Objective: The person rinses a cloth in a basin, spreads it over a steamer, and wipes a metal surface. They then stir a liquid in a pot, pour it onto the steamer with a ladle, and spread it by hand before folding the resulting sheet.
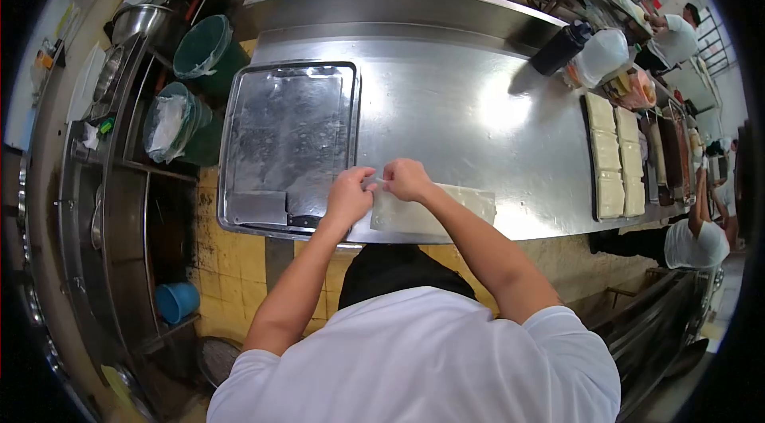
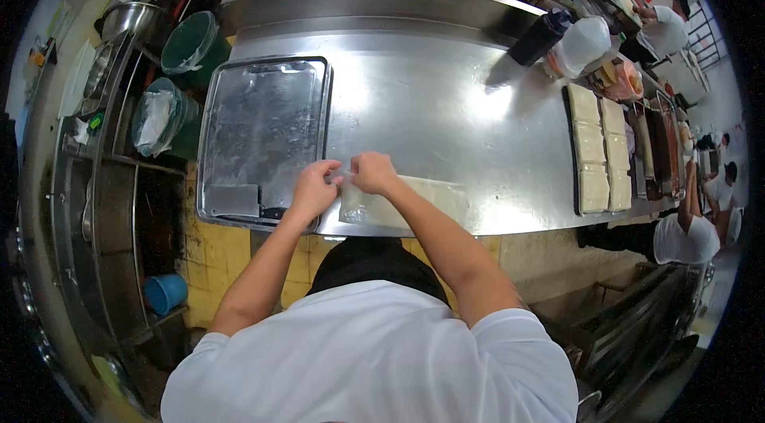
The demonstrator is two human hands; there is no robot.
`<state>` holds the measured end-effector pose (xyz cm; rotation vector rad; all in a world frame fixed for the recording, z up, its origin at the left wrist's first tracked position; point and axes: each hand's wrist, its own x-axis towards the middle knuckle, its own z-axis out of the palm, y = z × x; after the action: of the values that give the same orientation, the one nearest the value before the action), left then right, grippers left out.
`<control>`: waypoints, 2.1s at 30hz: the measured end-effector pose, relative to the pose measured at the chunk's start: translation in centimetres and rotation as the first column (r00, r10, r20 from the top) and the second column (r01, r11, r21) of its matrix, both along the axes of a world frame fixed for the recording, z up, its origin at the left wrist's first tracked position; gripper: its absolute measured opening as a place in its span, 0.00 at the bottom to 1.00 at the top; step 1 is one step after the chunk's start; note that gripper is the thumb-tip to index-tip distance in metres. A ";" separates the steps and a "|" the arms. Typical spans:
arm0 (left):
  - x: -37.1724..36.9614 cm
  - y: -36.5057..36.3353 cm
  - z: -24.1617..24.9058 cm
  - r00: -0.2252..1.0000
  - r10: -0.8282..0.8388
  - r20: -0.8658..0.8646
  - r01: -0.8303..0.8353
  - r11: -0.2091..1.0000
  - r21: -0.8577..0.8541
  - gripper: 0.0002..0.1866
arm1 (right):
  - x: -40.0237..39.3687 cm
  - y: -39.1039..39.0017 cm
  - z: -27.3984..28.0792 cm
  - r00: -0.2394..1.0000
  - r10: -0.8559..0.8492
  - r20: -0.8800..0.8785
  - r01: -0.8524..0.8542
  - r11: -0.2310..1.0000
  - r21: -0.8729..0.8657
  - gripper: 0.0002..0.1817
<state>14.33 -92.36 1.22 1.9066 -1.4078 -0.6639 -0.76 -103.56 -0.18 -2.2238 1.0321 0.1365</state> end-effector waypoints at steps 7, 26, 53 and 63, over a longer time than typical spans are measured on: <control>-2.0 -0.1 -1.8 0.963 -0.257 0.078 0.237 0.951 0.198 0.15 | -4.3 -0.1 1.2 0.942 0.060 0.331 -0.052 0.998 -0.033 0.14; -11.4 0.6 6.4 0.959 -0.030 0.281 0.021 0.999 0.034 0.17 | -25.1 14.8 4.8 0.616 -0.705 0.350 0.612 0.709 0.351 0.16; 8.9 0.9 31.5 0.863 -0.014 0.505 0.124 0.975 -0.184 0.13 | -1.0 5.9 11.2 0.719 -0.504 0.478 0.347 0.857 0.381 0.16; 21.6 0.7 24.4 0.775 -0.033 0.632 0.091 0.994 -0.060 0.12 | 16.5 6.0 10.5 0.736 -0.498 0.458 0.189 0.801 0.568 0.14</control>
<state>35.91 -91.71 25.65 2.1169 -1.8714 0.0488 15.72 -97.53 10.32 -1.4134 0.9138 -0.4125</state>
